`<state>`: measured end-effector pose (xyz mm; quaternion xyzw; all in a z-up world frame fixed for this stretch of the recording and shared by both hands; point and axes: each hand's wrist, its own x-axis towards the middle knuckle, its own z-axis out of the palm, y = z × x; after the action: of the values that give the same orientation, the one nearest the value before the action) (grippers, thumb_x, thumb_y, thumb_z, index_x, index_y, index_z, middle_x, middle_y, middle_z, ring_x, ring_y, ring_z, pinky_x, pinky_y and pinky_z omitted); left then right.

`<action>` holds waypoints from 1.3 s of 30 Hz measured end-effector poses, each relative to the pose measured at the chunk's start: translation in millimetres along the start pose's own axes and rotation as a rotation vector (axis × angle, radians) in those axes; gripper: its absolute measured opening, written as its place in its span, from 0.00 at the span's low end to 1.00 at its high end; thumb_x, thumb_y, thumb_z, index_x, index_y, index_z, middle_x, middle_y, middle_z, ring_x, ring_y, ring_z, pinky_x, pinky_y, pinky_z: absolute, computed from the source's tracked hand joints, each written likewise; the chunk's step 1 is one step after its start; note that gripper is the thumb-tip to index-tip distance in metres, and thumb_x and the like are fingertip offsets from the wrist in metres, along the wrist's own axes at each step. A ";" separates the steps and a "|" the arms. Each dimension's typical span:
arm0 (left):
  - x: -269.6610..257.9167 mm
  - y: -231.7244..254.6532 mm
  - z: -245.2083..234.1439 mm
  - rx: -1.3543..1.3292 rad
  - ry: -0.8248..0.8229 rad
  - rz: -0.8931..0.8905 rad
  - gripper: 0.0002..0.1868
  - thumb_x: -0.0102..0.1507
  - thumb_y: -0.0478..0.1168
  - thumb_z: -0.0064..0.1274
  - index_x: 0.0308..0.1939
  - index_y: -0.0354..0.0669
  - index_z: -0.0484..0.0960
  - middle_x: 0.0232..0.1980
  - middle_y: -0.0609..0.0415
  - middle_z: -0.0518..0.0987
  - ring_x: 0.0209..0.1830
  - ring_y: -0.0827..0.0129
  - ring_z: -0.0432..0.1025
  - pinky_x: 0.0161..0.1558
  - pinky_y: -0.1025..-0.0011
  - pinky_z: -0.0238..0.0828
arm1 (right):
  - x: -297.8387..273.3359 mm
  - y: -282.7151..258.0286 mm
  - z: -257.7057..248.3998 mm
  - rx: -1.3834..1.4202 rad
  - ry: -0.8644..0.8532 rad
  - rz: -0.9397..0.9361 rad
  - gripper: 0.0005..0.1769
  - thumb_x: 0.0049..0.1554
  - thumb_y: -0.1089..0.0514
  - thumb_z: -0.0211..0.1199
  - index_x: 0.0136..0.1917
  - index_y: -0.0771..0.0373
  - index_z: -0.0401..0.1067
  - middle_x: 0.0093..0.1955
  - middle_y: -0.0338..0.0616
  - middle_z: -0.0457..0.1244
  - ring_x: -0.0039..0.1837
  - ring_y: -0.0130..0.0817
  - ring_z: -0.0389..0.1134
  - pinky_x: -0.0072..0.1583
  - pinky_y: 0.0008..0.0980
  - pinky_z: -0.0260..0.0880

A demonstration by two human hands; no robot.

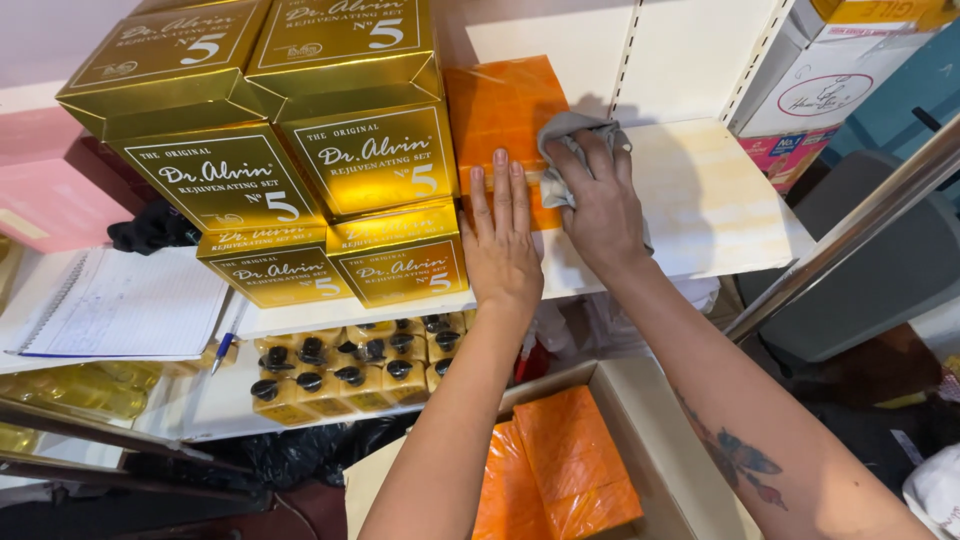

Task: Wiping down beauty product sets and packing them into a cardboard box in a stockroom.

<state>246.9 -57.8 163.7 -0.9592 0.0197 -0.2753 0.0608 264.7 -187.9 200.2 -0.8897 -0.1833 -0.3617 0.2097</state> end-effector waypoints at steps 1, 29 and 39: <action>-3.3 0.0 -1.8 0.001 -0.003 0.000 0.49 0.64 0.49 0.51 0.83 0.43 0.41 0.85 0.50 0.33 0.84 0.46 0.32 0.74 0.51 0.53 | -1.5 1.9 2.1 0.002 -0.003 0.001 0.45 0.42 0.73 0.68 0.73 0.52 0.68 0.74 0.50 0.57 0.70 0.68 0.56 0.66 0.53 0.65; 12.8 0.7 -20.9 0.002 -0.098 -0.076 0.50 0.64 0.52 0.51 0.83 0.44 0.42 0.85 0.48 0.34 0.84 0.45 0.31 0.78 0.53 0.41 | 4.9 5.2 8.8 0.038 0.126 -0.041 0.39 0.40 0.74 0.70 0.66 0.60 0.72 0.69 0.53 0.58 0.68 0.60 0.57 0.67 0.50 0.65; 34.2 -2.9 -8.6 0.082 -0.152 -0.032 0.44 0.68 0.45 0.43 0.83 0.42 0.38 0.85 0.47 0.31 0.84 0.45 0.27 0.79 0.50 0.35 | 32.3 19.3 3.8 0.166 0.023 -0.022 0.34 0.44 0.74 0.68 0.64 0.59 0.73 0.69 0.52 0.60 0.65 0.59 0.62 0.64 0.48 0.67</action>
<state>271.3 -58.3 189.3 -0.9743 -0.0115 -0.2032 0.0970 297.8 -196.7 216.4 -0.8629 -0.2200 -0.3580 0.2808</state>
